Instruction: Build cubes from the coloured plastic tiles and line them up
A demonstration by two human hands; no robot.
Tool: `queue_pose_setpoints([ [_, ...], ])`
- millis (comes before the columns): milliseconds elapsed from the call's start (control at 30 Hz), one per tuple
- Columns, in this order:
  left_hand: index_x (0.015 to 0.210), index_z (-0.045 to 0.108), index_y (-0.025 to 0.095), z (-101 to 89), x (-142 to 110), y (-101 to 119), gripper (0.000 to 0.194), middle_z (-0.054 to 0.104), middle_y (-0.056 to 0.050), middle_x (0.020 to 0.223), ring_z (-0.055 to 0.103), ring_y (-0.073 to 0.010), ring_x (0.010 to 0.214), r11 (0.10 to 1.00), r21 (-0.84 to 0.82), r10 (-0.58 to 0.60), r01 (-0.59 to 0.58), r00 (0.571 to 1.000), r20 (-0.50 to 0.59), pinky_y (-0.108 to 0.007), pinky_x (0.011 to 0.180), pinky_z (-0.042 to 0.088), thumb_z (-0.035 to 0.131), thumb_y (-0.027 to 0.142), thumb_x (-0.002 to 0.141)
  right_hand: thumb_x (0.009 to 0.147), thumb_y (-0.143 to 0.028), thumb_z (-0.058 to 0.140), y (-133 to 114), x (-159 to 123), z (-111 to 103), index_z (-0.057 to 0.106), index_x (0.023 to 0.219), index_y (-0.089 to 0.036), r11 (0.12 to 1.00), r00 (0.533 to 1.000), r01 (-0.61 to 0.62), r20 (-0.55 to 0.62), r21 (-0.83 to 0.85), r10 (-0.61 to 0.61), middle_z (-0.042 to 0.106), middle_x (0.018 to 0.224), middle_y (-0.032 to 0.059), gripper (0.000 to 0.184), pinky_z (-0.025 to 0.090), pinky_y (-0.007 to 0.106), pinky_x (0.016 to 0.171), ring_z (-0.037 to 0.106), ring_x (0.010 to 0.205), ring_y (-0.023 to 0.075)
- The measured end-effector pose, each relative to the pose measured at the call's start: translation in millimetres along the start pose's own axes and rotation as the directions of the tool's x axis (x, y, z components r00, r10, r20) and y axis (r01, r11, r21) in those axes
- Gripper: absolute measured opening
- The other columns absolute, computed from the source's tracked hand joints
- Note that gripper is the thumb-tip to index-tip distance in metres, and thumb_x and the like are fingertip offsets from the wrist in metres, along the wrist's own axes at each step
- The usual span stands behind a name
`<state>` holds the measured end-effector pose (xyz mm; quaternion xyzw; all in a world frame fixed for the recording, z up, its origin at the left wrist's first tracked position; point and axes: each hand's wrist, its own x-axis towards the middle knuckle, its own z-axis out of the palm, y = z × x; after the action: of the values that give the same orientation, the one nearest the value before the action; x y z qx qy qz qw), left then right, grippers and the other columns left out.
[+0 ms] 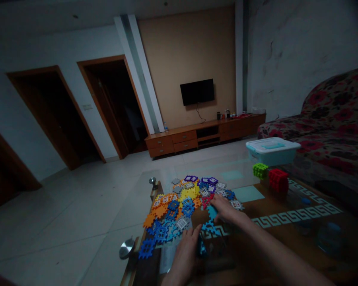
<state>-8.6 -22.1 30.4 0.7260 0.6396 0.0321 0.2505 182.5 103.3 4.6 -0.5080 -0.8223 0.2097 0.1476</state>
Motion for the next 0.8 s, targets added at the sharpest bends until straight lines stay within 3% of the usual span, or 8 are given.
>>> queue_pose_setpoints([
  [167,0.149,0.027,0.017,1.6,-2.6,-1.3,0.100,0.042,-0.010,0.147,0.035,-0.0251,0.135,0.996,-0.087,0.010,-0.010,1.000,-0.004,-0.031,0.114,0.028,0.061,0.006,0.057,0.070,-0.010,0.067,1.5,3.0,0.3,0.071,0.084,-0.014,0.991,0.990,0.067,-0.134,0.117,-0.051,0.068,0.099,0.0118,0.015,0.042,0.036,0.087,0.058,0.096,0.0267],
  [233,0.150,0.023,0.014,1.5,-3.5,-2.9,0.107,0.037,-0.013,0.150,0.032,-0.0257,0.138,0.988,-0.152,0.012,-0.013,1.000,-0.008,-0.029,0.116,0.025,0.065,0.005,0.052,0.079,-0.012,0.059,-5.1,3.6,-2.5,0.070,0.084,-0.016,0.984,0.984,0.090,-0.167,0.155,-0.063,0.069,0.094,0.0090,0.013,0.043,0.034,0.084,0.059,0.092,0.0229],
  [333,0.151,0.018,0.011,0.6,-2.7,-9.1,0.117,0.029,-0.015,0.155,0.026,-0.0256,0.143,0.965,-0.261,-0.015,0.006,0.999,-0.031,-0.028,0.118,0.020,0.069,0.001,0.045,0.086,-0.015,0.052,-21.9,0.8,-4.5,0.069,0.086,-0.018,0.920,0.974,0.184,-0.189,0.345,-0.123,0.069,0.089,0.0048,0.017,0.045,0.029,0.078,0.060,0.086,0.0186],
  [467,0.151,0.013,0.006,1.0,-1.2,-26.4,0.121,0.020,-0.018,0.158,0.019,-0.0254,0.146,0.921,-0.389,-0.027,0.001,0.998,-0.061,-0.030,0.120,0.014,0.070,0.001,0.044,0.077,-0.011,0.060,-49.8,-11.0,5.2,0.070,0.083,-0.018,0.793,0.977,0.201,-0.063,0.575,-0.201,0.068,0.078,0.0006,0.014,0.045,0.025,0.065,0.060,0.073,0.0151],
  [633,0.151,0.010,0.009,4.1,-3.2,-43.9,0.121,0.017,-0.016,0.160,0.016,-0.0252,0.147,0.855,-0.518,-0.019,-0.039,0.994,-0.105,-0.031,0.120,0.016,0.070,0.005,0.047,0.071,-0.007,0.067,-74.1,-19.0,28.1,0.071,0.075,-0.018,0.820,0.977,0.164,0.025,0.549,-0.211,0.066,0.070,-0.0020,0.013,0.041,0.022,0.062,0.058,0.068,0.0125],
  [800,0.150,0.017,0.004,1.7,-0.7,-32.9,0.119,0.020,-0.020,0.157,0.017,-0.0275,0.147,0.931,-0.366,-0.036,-0.010,0.992,-0.117,-0.031,0.121,0.013,0.072,0.005,0.044,0.071,-0.012,0.070,-82.1,-18.8,34.9,0.071,0.073,-0.019,0.901,0.970,0.236,-0.034,0.365,-0.241,0.069,0.074,0.0001,0.007,0.041,0.023,0.066,0.061,0.073,0.0149],
])
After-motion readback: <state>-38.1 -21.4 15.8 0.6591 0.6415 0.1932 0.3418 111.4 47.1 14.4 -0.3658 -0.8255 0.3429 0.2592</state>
